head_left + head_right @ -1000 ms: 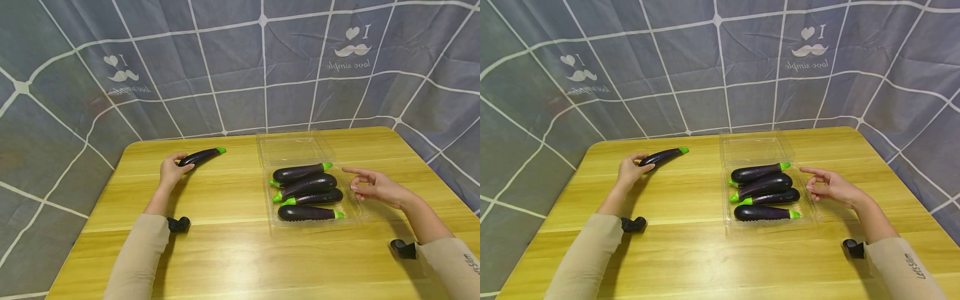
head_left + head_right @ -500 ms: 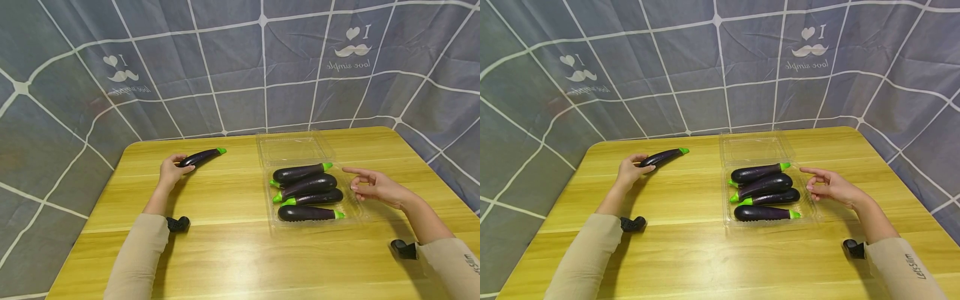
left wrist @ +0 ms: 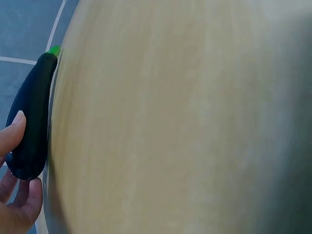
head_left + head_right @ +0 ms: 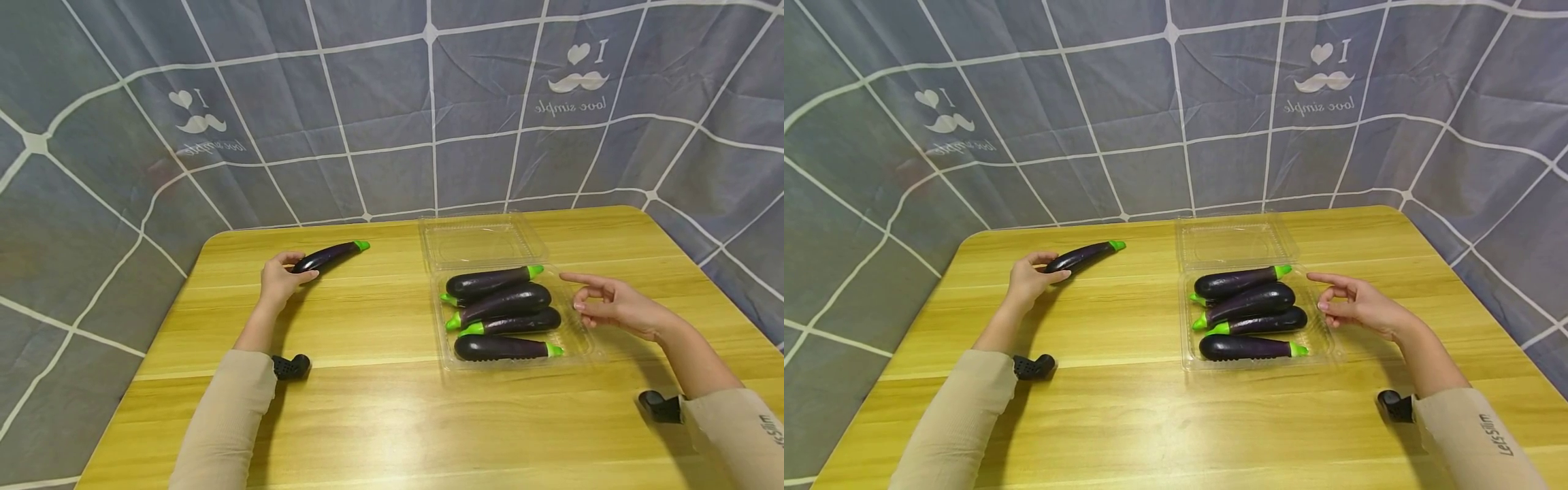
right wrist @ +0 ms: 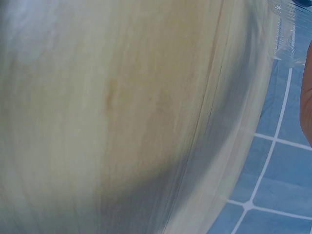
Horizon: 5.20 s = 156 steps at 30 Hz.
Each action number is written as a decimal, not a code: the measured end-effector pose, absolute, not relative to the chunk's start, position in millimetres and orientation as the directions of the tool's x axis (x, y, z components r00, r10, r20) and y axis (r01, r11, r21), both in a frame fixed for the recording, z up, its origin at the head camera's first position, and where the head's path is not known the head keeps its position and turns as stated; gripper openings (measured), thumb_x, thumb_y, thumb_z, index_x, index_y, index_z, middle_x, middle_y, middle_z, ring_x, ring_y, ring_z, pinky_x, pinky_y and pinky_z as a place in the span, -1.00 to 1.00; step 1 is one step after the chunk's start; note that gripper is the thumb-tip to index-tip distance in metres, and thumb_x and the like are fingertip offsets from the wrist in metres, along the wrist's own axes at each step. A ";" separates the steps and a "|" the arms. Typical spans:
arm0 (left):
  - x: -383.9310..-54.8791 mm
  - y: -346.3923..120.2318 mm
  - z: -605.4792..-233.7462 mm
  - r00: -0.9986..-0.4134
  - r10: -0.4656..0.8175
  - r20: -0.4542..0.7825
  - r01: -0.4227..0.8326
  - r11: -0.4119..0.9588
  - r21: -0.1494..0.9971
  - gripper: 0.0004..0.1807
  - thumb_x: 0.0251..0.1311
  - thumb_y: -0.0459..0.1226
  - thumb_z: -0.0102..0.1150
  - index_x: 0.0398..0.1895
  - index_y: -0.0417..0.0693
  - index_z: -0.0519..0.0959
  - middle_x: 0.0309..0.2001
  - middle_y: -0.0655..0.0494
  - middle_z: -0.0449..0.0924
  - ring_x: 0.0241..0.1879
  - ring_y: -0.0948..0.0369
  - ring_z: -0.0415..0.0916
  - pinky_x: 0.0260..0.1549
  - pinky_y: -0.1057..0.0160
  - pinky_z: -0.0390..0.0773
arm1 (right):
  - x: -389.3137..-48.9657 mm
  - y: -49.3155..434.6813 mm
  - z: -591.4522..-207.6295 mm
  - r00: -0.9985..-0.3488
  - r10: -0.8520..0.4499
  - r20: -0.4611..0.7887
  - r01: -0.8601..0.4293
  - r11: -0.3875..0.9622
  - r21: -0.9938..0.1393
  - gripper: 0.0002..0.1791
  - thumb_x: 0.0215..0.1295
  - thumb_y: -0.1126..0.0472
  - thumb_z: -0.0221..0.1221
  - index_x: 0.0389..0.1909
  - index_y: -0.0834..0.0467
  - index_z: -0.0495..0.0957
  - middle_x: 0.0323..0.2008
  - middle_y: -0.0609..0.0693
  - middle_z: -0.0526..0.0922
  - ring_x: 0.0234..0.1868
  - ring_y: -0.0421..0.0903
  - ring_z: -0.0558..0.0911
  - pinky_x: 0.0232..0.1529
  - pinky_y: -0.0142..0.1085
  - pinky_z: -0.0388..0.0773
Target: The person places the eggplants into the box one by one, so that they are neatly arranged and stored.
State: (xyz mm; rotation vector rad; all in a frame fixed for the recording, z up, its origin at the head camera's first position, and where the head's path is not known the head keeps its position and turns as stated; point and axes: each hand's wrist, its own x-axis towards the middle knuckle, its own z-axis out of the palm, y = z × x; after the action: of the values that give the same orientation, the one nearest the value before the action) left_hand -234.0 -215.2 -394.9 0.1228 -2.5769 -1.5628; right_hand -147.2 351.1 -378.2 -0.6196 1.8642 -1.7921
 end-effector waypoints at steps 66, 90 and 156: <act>-179.0 -125.3 -331.7 -0.975 0.199 0.103 0.181 0.429 0.885 -0.48 -0.17 -0.30 0.49 -0.02 -0.11 0.59 0.02 0.02 0.53 -0.02 0.06 0.39 -0.21 0.19 0.51 | -146.6 350.3 -375.6 -0.785 -0.619 -0.037 0.008 0.050 -0.999 -0.41 0.37 0.51 -0.12 0.34 -0.03 0.22 -0.27 0.00 0.52 -0.42 -0.22 0.55 -0.41 -0.34 0.57; -157.8 -72.5 -335.0 -0.904 0.414 0.105 0.271 0.364 0.891 -0.55 -0.22 -0.35 0.50 -0.14 -0.08 0.62 -0.09 0.10 0.56 -0.13 0.09 0.48 -0.35 0.27 0.57 | -149.0 351.1 -374.4 -0.794 -0.606 -0.053 0.015 0.067 -0.998 -0.41 0.37 0.50 -0.12 0.33 -0.03 0.22 -0.27 0.01 0.52 -0.42 -0.20 0.55 -0.41 -0.32 0.57; -127.8 1.0 -359.9 -0.799 0.553 0.235 0.546 0.504 0.670 -0.49 -0.14 -0.10 0.46 -0.05 -0.01 0.60 -0.13 0.18 0.56 -0.25 0.27 0.41 -0.31 0.44 0.41 | -148.9 351.2 -374.0 -0.776 -0.629 -0.041 0.023 0.037 -0.999 -0.40 0.38 0.52 -0.15 0.35 -0.02 0.20 -0.26 0.02 0.52 -0.41 -0.19 0.54 -0.40 -0.33 0.56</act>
State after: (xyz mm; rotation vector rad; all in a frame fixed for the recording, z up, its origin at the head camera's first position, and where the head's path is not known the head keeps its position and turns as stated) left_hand -127.8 1.0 -359.9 -0.9986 -2.7327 -1.2116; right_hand -148.9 351.2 -374.0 -0.6108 1.8428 -1.7894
